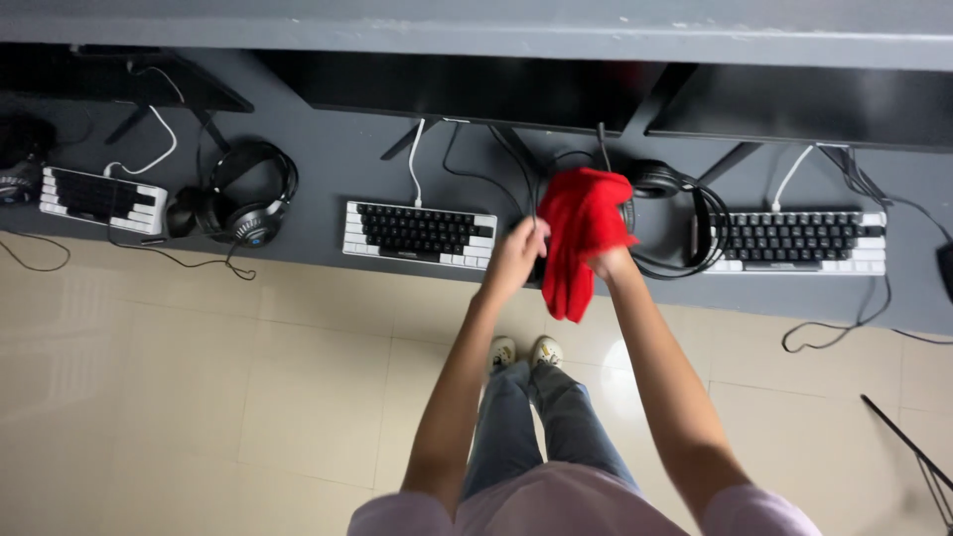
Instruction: The person wipes a pair of headphones with a red cloth, then cleans a keyboard and mouse on a desk. They continue wiping the headphones and other peripherals, moving between different computer setups on the desk.
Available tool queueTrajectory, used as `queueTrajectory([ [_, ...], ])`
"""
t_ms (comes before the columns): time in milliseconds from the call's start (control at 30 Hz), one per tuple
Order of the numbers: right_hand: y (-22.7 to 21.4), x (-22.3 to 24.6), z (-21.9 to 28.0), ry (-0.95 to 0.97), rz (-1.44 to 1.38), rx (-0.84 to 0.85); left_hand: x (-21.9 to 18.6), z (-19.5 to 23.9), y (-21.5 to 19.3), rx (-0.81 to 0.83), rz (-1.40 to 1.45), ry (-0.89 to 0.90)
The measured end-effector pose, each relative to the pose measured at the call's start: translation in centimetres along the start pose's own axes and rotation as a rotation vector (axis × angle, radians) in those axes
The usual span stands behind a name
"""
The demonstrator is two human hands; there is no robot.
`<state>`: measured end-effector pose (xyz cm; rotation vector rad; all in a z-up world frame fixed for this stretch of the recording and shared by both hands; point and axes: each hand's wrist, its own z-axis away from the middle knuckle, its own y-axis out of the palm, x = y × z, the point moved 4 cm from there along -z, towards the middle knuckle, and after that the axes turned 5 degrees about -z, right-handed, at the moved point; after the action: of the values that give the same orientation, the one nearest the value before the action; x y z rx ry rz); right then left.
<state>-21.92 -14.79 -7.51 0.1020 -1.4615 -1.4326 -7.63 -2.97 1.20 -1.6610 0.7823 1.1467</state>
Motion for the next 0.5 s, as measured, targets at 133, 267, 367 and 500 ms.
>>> queueTrajectory([
  [133, 0.3, -2.7, -7.6, 0.102, 0.066, 0.030, -0.4, 2.6, -1.5, 0.100, -0.179, -0.089],
  [267, 6.4, -3.1, -13.1, 0.112, 0.035, 0.032, 0.6, 3.3, -2.6, 0.190, -0.200, -0.164],
  [367, 7.9, -4.0, -16.7, 0.127, 0.008, 0.028, 1.0, 3.5, -3.7, 0.280, -0.239, -0.206],
  [500, 7.6, -6.2, -20.8, 0.155, -0.033, 0.011, 3.9, 3.6, -4.0, 0.389, -0.124, -0.201],
])
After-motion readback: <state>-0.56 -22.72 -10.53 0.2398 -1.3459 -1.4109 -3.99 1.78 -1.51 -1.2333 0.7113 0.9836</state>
